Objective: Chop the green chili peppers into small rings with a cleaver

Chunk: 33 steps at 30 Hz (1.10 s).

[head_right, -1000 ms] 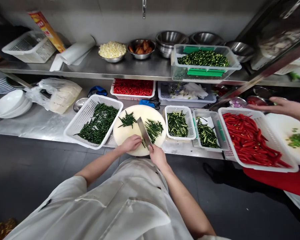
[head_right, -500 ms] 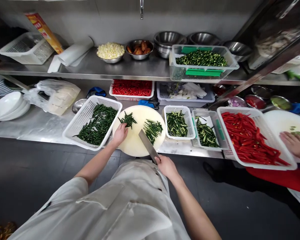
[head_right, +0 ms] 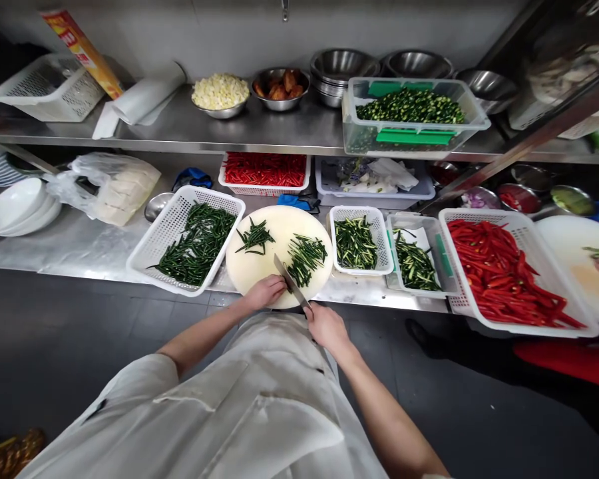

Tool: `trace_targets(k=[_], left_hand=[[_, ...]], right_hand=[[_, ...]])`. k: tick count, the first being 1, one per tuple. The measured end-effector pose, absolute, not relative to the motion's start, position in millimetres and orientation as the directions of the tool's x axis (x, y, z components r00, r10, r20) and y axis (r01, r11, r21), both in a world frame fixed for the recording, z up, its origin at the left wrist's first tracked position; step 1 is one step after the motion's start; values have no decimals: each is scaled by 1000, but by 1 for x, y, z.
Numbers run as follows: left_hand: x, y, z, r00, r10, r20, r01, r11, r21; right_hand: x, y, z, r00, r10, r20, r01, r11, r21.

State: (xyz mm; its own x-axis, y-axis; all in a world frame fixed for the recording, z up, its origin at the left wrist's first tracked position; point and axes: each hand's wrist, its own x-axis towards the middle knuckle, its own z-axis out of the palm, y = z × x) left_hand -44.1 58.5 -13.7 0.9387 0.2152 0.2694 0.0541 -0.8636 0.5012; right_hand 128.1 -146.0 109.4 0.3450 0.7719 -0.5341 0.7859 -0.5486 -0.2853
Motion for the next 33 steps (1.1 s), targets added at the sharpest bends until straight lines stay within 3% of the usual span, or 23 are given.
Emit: trace_targets(k=[8, 15, 17, 19, 22, 24, 29, 33], left_hand=[[-38, 53, -12, 945, 204, 257, 43, -853, 520], [-39, 61, -4, 957, 155, 244, 11, -862, 507], [-44, 78, 0, 928, 256, 271, 95, -866, 491], [-52, 101, 3, 812, 490, 317, 302, -818, 490], [-63, 131, 4, 634, 702, 324, 512, -695, 505], [-68, 136, 1, 679, 672, 295, 490, -714, 500], [-57, 85, -12, 865, 421, 273, 243, -827, 507], [-40, 40, -15, 927, 287, 241, 114, -829, 548]], right_hand=[[133, -139, 115, 304, 763, -570, 765, -552, -331], [127, -97, 91, 363, 811, -459, 716, -558, -419], [130, -106, 89, 364, 827, -428, 707, -545, -452], [134, -123, 89, 333, 839, -430, 701, -525, -482], [140, -151, 91, 249, 823, -511, 702, -517, -491], [143, -162, 93, 240, 791, -563, 711, -538, -453], [144, -158, 106, 357, 742, -568, 760, -584, -285], [139, -156, 120, 347, 748, -566, 781, -564, -266]])
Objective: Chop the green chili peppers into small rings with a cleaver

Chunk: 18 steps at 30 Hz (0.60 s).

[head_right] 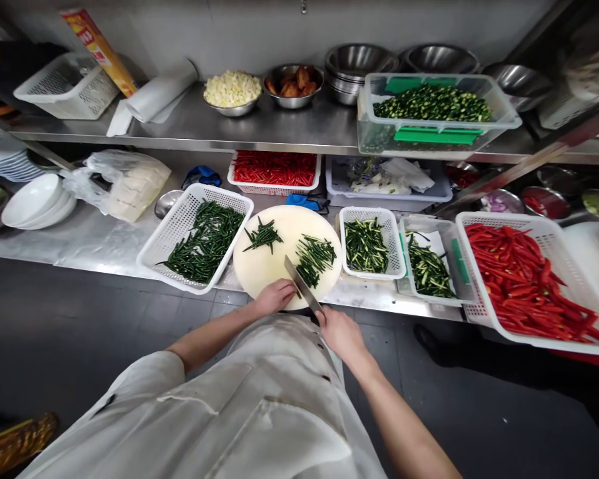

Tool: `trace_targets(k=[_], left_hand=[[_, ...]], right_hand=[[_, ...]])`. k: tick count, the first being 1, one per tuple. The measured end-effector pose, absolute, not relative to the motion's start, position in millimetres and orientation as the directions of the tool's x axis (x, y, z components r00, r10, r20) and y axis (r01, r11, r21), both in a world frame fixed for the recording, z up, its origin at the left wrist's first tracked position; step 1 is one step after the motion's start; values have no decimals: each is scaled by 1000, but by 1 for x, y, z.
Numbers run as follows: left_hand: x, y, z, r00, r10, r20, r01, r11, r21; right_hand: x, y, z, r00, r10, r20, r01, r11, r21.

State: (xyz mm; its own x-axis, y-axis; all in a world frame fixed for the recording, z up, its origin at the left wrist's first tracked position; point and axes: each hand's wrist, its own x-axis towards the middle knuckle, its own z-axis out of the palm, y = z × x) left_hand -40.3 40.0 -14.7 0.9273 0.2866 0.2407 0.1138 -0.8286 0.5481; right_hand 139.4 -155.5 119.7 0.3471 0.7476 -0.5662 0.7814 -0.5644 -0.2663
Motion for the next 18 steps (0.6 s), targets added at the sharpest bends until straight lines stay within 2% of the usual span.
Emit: trace_targets(k=[6, 12, 15, 18], left_hand=[[-33, 33, -9, 933, 273, 236, 94, -815, 572], [-34, 64, -2, 958, 163, 237, 27, -870, 492], [-35, 108, 7, 900, 354, 253, 225, -877, 424], [-38, 149, 14, 813, 526, 252, 421, -828, 370]], right_hand=[[132, -132, 109, 336, 754, -565, 763, -569, -306], [128, -96, 94, 383, 815, -436, 681, -568, -463], [132, -115, 97, 397, 818, -417, 651, -571, -500], [137, -146, 98, 286, 827, -484, 673, -533, -513]])
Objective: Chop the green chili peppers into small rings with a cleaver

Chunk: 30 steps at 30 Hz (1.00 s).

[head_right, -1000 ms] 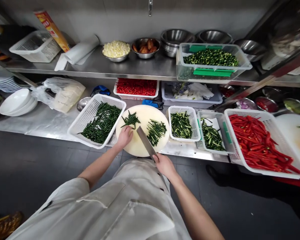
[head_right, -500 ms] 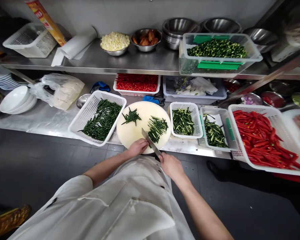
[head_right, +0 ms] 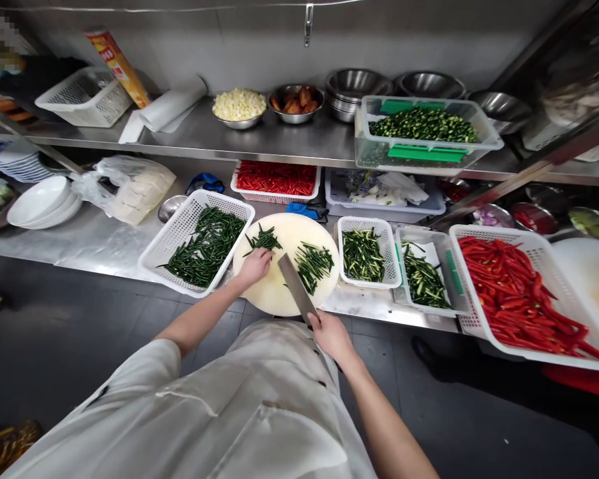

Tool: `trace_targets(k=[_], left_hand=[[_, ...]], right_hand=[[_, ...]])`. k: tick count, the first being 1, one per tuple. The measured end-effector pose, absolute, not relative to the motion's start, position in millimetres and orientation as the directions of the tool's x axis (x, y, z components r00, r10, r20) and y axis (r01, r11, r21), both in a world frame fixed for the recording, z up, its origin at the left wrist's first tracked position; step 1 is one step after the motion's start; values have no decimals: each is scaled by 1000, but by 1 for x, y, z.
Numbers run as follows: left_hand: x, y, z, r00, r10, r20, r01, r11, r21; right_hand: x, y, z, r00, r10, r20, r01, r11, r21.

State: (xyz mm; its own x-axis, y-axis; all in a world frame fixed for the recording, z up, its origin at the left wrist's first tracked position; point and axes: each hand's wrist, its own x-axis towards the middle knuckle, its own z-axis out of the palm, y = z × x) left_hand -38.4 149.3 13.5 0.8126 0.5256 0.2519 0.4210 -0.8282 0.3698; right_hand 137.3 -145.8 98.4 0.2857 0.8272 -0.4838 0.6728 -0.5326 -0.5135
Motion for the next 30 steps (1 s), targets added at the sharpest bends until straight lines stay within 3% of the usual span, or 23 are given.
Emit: trace_targets(k=[4, 11, 15, 20, 25, 30], left_hand=[[-50, 152, 8, 852, 474, 223, 376, -850, 369], [-49, 66, -10, 928, 276, 251, 130, -870, 475], [-37, 54, -11, 935, 266, 235, 101, -834, 543], [-35, 59, -14, 927, 296, 229, 112, -804, 584], [-35, 59, -14, 930, 295, 218, 114, -797, 593], [-35, 65, -7, 947, 218, 235, 49, -823, 567]], right_hand=[[146, -172, 95, 236, 777, -584, 705, -550, -448], [137, -155, 99, 342, 747, -570, 743, -586, -323], [134, -150, 115, 333, 742, -582, 766, -573, -293], [148, -160, 125, 291, 755, -588, 737, -568, -366], [141, -141, 102, 284, 772, -568, 714, -566, -412], [133, -98, 87, 336, 776, -535, 661, -598, -452]])
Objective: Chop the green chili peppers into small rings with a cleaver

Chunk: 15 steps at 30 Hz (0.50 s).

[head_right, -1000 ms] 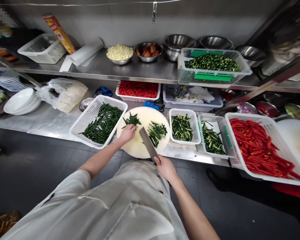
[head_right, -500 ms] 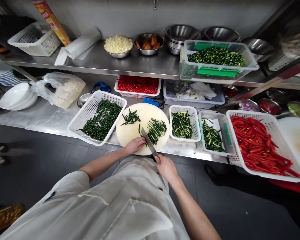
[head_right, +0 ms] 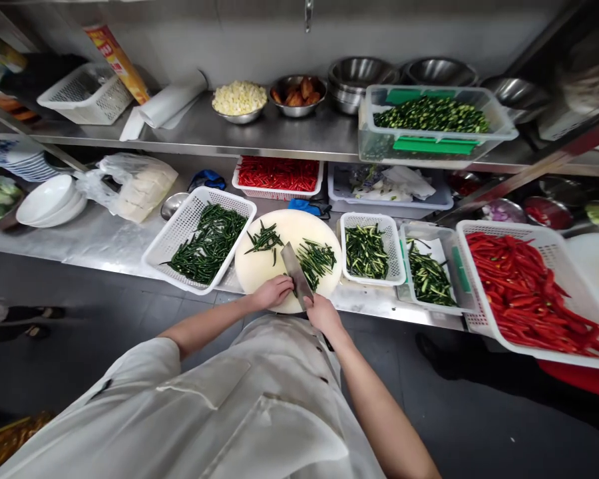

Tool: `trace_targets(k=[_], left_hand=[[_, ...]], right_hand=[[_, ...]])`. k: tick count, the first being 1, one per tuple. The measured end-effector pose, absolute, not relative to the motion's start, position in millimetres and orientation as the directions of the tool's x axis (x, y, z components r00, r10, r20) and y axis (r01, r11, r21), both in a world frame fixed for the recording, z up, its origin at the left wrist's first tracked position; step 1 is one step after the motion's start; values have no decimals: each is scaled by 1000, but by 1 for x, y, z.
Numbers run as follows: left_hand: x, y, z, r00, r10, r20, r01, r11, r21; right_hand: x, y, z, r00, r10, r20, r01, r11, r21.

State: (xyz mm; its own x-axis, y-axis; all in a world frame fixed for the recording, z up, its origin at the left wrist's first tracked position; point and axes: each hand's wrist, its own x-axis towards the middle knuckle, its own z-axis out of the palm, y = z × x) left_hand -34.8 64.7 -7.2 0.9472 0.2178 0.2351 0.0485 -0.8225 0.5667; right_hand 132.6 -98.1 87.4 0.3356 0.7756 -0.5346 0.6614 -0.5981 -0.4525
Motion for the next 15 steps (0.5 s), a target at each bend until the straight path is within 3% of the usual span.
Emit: trace_targets(k=[2, 6, 11, 15], left_hand=[[-36, 71, -5, 943, 228, 244, 58, -832, 552], [-40, 81, -4, 883, 387, 266, 203, -825, 527], [-42, 64, -9, 930, 259, 260, 97, -858, 505], [-35, 48, -12, 938, 233, 256, 73, -855, 513]], right_hand=[[137, -93, 89, 318, 771, -552, 635, -605, -479], [145, -110, 93, 307, 796, -522, 651, -576, -494], [142, -137, 96, 332, 786, -521, 760, -550, -345], [125, -125, 102, 376, 761, -528, 786, -564, -254]])
